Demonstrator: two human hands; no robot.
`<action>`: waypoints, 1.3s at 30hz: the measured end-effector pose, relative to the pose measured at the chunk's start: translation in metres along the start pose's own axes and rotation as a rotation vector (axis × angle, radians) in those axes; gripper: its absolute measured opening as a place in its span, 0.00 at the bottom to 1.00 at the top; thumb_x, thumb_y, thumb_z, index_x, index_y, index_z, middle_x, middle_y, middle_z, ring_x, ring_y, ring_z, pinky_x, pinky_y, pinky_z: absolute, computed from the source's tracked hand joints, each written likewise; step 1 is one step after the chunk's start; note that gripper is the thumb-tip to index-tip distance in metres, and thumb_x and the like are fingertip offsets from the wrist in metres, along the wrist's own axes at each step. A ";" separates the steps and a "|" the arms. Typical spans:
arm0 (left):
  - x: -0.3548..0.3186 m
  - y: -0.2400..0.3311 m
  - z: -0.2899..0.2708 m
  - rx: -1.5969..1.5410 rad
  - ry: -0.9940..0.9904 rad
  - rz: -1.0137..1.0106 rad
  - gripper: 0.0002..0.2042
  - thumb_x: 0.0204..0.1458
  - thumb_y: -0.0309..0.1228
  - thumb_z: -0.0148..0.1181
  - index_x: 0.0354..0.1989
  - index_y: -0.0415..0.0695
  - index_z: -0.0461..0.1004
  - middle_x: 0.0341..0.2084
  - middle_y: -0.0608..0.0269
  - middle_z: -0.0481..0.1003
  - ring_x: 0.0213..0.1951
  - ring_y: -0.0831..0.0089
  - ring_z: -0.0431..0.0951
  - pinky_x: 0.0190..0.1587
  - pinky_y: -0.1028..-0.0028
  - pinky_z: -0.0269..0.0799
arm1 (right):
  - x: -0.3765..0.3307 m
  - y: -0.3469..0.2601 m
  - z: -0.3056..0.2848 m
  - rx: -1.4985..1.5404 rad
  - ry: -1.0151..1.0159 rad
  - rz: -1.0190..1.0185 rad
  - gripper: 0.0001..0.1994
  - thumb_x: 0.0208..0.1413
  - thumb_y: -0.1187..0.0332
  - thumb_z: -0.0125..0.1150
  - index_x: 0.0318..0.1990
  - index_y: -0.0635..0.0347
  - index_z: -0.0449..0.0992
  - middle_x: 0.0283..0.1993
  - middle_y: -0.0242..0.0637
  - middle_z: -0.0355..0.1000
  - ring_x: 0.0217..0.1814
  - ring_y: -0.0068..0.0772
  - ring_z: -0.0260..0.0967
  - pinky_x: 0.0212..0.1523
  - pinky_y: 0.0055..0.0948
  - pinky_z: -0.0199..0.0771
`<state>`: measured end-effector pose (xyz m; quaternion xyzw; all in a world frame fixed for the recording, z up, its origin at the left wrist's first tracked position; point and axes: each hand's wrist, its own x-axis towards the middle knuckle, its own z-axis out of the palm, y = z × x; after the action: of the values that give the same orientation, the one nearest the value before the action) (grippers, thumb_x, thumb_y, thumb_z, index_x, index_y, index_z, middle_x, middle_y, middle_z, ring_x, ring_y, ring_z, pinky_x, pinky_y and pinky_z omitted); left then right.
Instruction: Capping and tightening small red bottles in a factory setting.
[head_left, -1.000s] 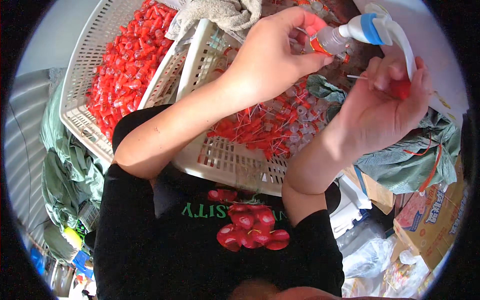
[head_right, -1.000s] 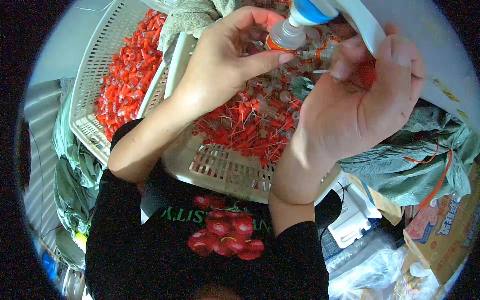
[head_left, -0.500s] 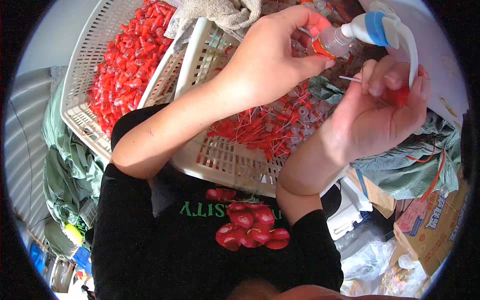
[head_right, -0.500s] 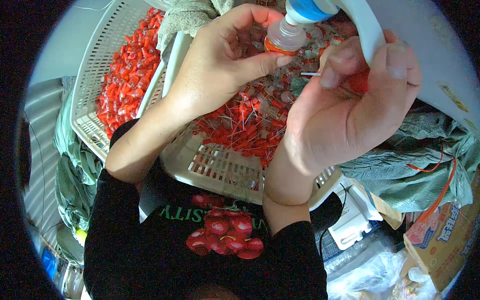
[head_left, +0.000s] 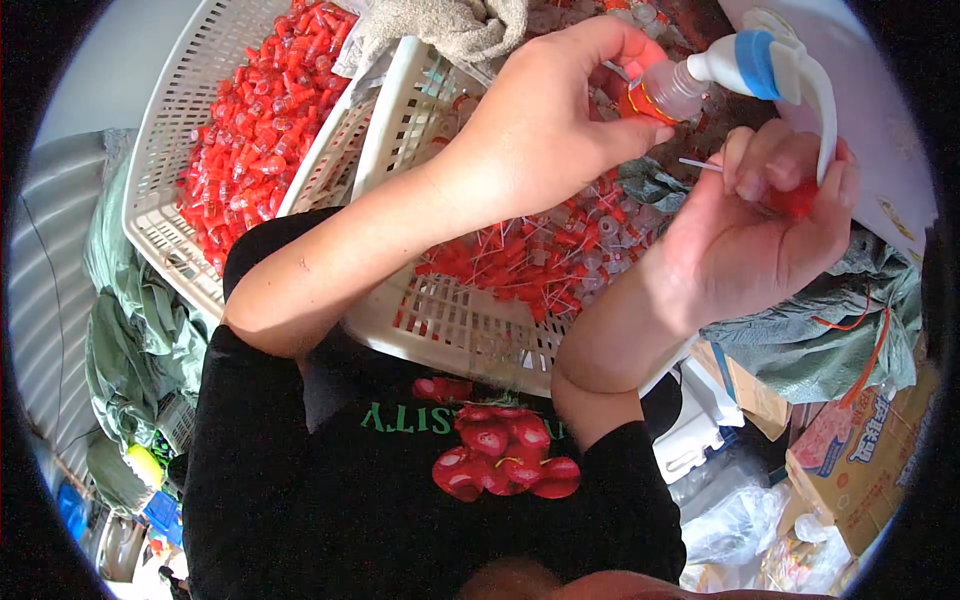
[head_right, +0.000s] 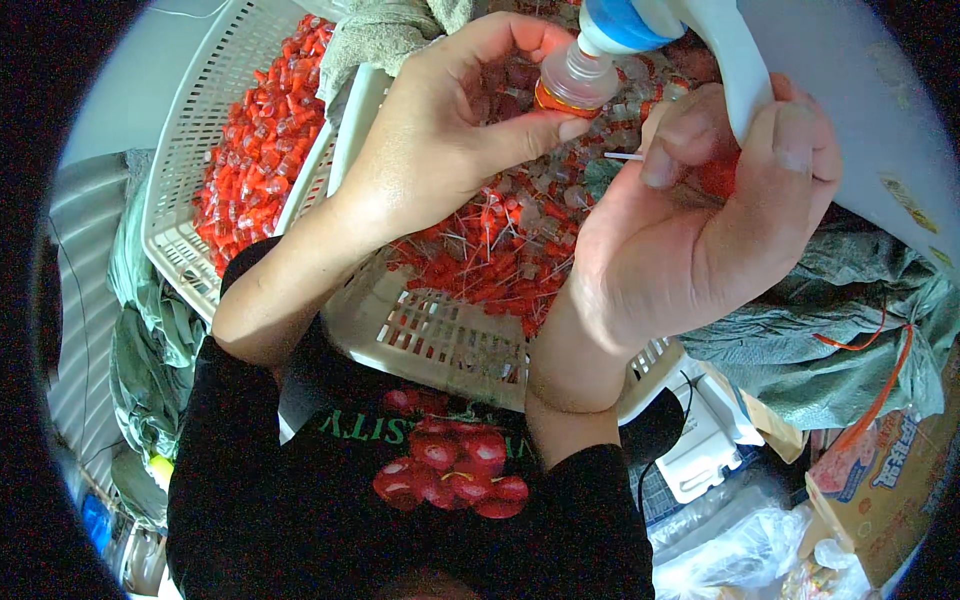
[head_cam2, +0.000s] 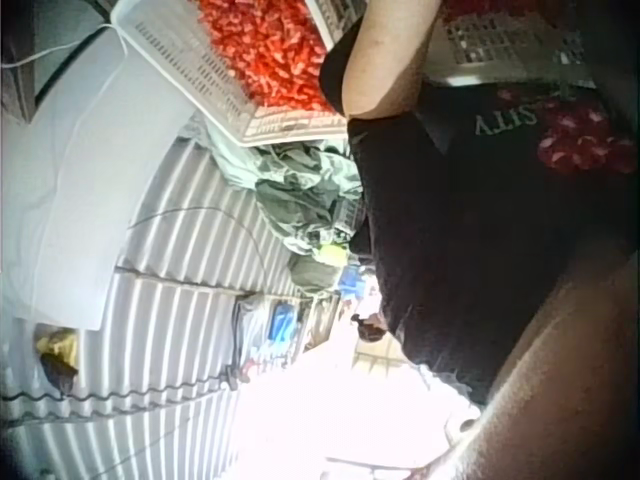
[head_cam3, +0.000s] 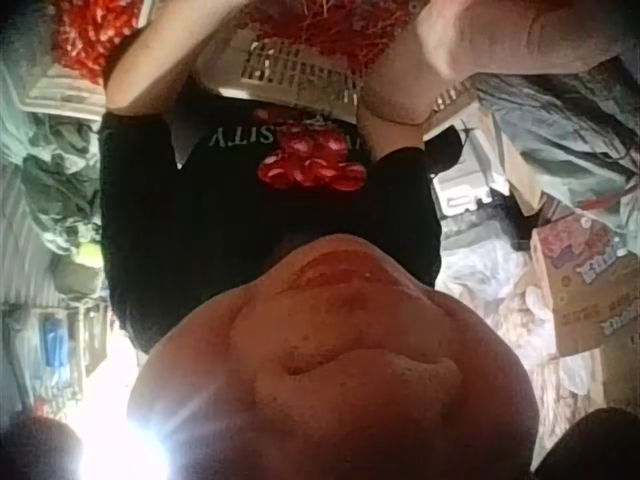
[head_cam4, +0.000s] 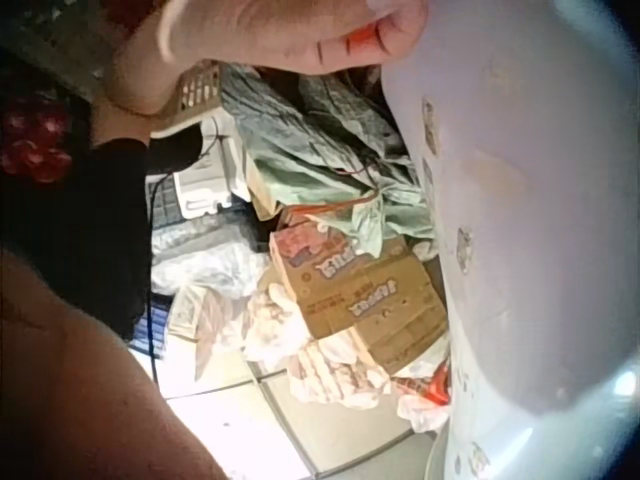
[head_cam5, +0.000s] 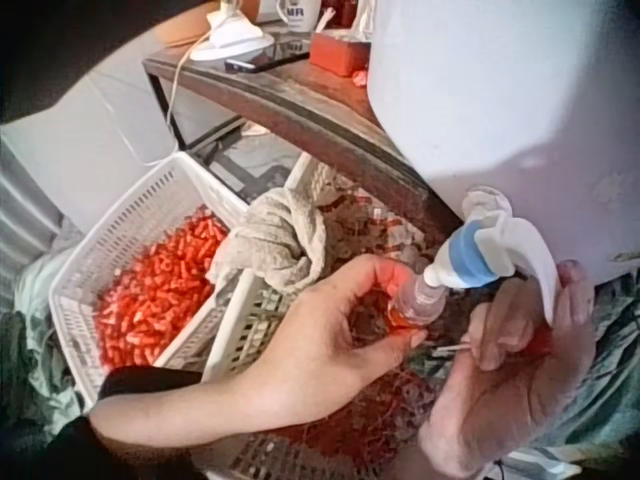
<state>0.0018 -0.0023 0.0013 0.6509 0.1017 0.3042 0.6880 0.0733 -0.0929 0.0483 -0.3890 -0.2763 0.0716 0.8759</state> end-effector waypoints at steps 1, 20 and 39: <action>0.000 0.000 0.000 -0.005 0.000 0.001 0.13 0.37 0.24 0.62 0.33 0.38 0.69 0.23 0.61 0.73 0.24 0.78 0.71 0.27 0.78 0.67 | 0.000 0.000 0.001 0.000 0.000 -0.001 0.09 0.52 0.67 0.47 0.25 0.64 0.64 0.18 0.31 0.53 0.17 0.21 0.45 0.16 0.19 0.45; -0.002 0.008 -0.001 0.018 -0.023 -0.028 0.13 0.36 0.25 0.62 0.33 0.38 0.69 0.24 0.59 0.73 0.27 0.78 0.73 0.29 0.78 0.68 | -0.007 -0.006 0.003 -0.076 0.046 0.005 0.10 0.54 0.65 0.46 0.32 0.65 0.66 0.20 0.33 0.59 0.17 0.21 0.48 0.18 0.18 0.49; -0.212 0.075 0.051 -0.717 -0.377 -0.314 0.15 0.52 0.28 0.48 0.47 0.39 0.59 0.30 0.66 0.66 0.28 0.80 0.65 0.31 0.80 0.63 | -0.140 -0.087 0.018 1.103 -0.256 -0.030 0.07 0.55 0.72 0.43 0.39 0.65 0.64 0.27 0.38 0.67 0.25 0.20 0.59 0.29 0.17 0.61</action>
<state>-0.1603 -0.1638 0.0253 0.3918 -0.0400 0.0879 0.9150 -0.0613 -0.1886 0.0616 0.1418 -0.3077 0.2395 0.9099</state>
